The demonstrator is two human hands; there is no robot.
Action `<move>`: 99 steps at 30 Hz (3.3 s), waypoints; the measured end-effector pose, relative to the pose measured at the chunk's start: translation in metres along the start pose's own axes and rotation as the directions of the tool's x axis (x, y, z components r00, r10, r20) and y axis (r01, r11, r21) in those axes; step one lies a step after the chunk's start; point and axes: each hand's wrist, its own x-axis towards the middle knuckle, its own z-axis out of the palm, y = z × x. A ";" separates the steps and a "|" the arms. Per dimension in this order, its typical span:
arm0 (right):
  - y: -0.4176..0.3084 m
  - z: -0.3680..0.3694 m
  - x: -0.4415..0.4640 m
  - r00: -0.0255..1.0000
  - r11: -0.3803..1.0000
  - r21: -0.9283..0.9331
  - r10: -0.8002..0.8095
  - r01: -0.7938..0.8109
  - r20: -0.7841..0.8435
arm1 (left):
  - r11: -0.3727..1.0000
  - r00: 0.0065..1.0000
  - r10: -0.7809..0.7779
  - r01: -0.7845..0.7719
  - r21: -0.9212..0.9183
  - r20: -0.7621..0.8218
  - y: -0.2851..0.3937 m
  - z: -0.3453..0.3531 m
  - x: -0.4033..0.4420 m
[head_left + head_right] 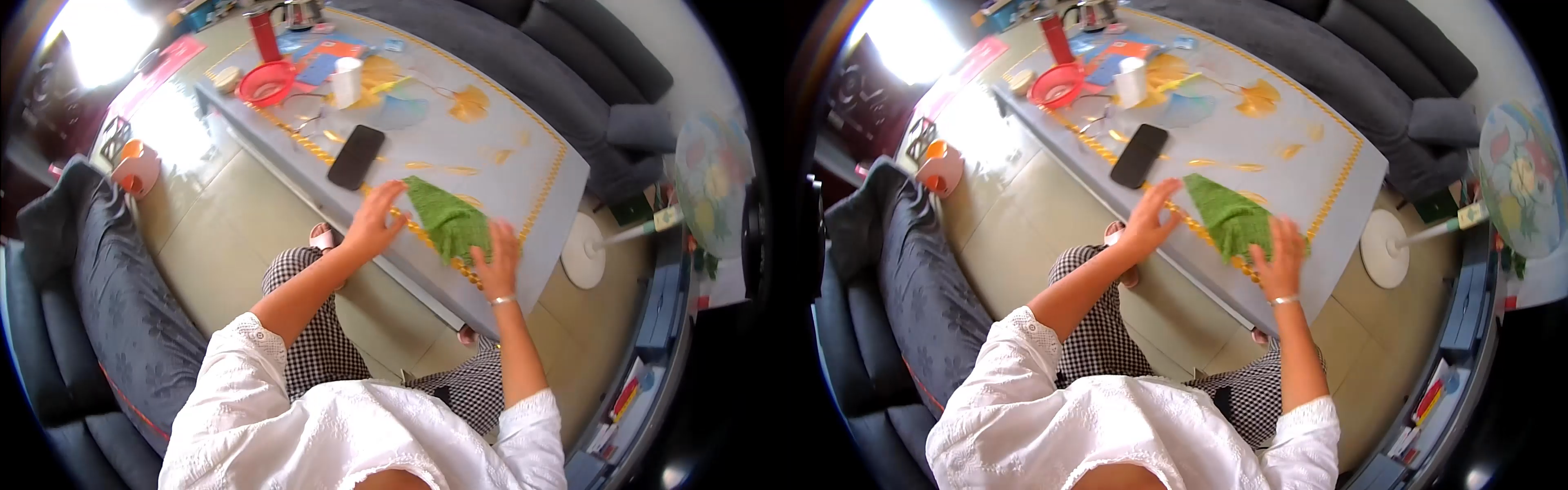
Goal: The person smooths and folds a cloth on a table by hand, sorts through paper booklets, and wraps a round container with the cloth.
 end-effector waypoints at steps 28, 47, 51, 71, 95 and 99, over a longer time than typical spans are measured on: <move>0.080 -0.017 -0.133 0.465 -0.066 0.709 0.712 -0.702 0.527 | -0.282 0.295 -0.919 -0.022 -0.959 0.263 -0.185 -0.005 0.007; 0.089 -0.013 -0.140 0.449 0.085 0.683 0.810 -0.726 0.376 | -0.245 0.319 -0.908 0.121 -0.962 0.271 -0.192 -0.007 0.007; 0.101 -0.013 -0.142 0.458 0.098 0.672 0.802 -0.734 0.384 | -0.303 0.341 -0.875 0.166 -0.938 0.343 -0.174 -0.016 0.008; 0.124 -0.050 -0.135 0.275 -0.140 0.466 0.648 -0.874 0.710 | -0.227 0.162 -0.955 0.136 -0.964 0.248 -0.170 -0.017 0.014; 0.075 -0.091 -0.104 0.342 0.111 0.363 0.660 -0.925 0.669 | -0.323 0.220 -0.875 0.398 -0.859 0.432 -0.148 -0.033 0.032; 0.069 -0.093 -0.105 0.369 0.143 0.381 0.687 -0.914 0.626 | -0.368 0.084 -0.902 0.367 -0.854 0.424 -0.139 -0.034 0.037</move>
